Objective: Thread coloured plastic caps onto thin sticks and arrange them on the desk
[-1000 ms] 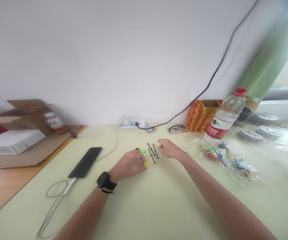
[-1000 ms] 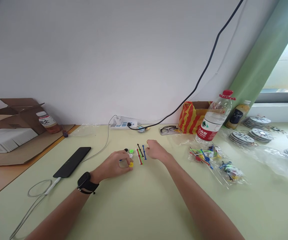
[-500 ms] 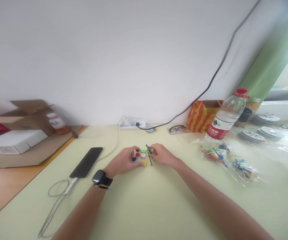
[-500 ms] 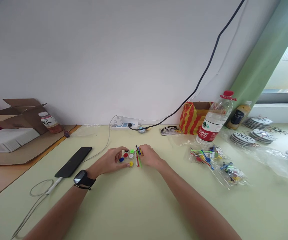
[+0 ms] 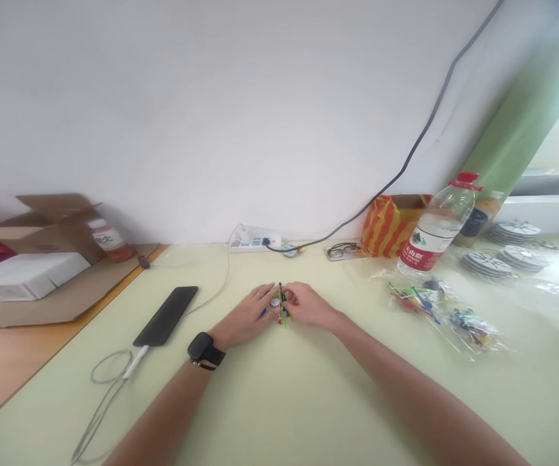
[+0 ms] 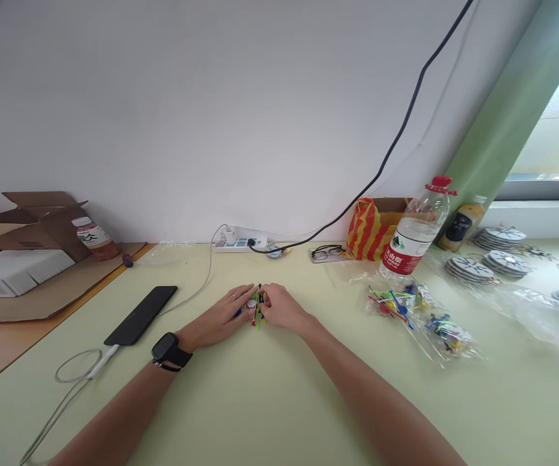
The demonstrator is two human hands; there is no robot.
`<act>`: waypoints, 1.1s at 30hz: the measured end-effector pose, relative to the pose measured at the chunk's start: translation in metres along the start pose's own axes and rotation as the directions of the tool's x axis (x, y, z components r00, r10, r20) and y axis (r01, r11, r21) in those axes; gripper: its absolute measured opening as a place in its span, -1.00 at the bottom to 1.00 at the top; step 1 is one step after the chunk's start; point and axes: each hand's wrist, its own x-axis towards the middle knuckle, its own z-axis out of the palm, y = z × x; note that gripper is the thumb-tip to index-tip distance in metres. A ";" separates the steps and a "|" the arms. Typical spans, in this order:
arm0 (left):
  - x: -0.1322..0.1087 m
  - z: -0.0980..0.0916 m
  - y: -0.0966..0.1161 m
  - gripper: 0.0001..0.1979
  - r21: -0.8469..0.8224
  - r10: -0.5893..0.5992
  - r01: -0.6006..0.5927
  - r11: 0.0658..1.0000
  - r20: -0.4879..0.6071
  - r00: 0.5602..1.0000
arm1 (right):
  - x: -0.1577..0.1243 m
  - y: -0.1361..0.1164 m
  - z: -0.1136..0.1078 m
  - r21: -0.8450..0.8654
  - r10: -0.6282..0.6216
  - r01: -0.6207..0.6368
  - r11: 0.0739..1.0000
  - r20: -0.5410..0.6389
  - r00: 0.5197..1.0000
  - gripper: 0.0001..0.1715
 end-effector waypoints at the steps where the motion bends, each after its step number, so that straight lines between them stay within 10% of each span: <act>1: 0.000 0.000 0.000 -0.43 -0.014 0.002 -0.002 1.000 -0.005 1.000 | 0.000 0.000 0.000 0.006 -0.001 0.001 1.000 0.001 1.000 -0.81; 20: -0.002 -0.001 -0.007 -0.36 0.008 -0.087 0.087 0.996 -0.018 0.996 | 0.003 0.000 -0.010 -0.068 -0.021 0.023 0.997 0.024 0.999 -0.67; 27: 0.000 0.002 0.001 -0.18 0.083 0.004 -0.004 0.997 -0.005 1.000 | -0.011 0.015 -0.105 -0.348 0.206 -0.202 0.915 -0.026 0.978 -0.77; 33: 0.005 0.008 0.011 -0.31 0.084 0.064 -0.056 0.995 -0.103 0.993 | -0.069 0.058 -0.200 -0.508 0.476 -0.489 0.709 -0.166 0.863 -0.83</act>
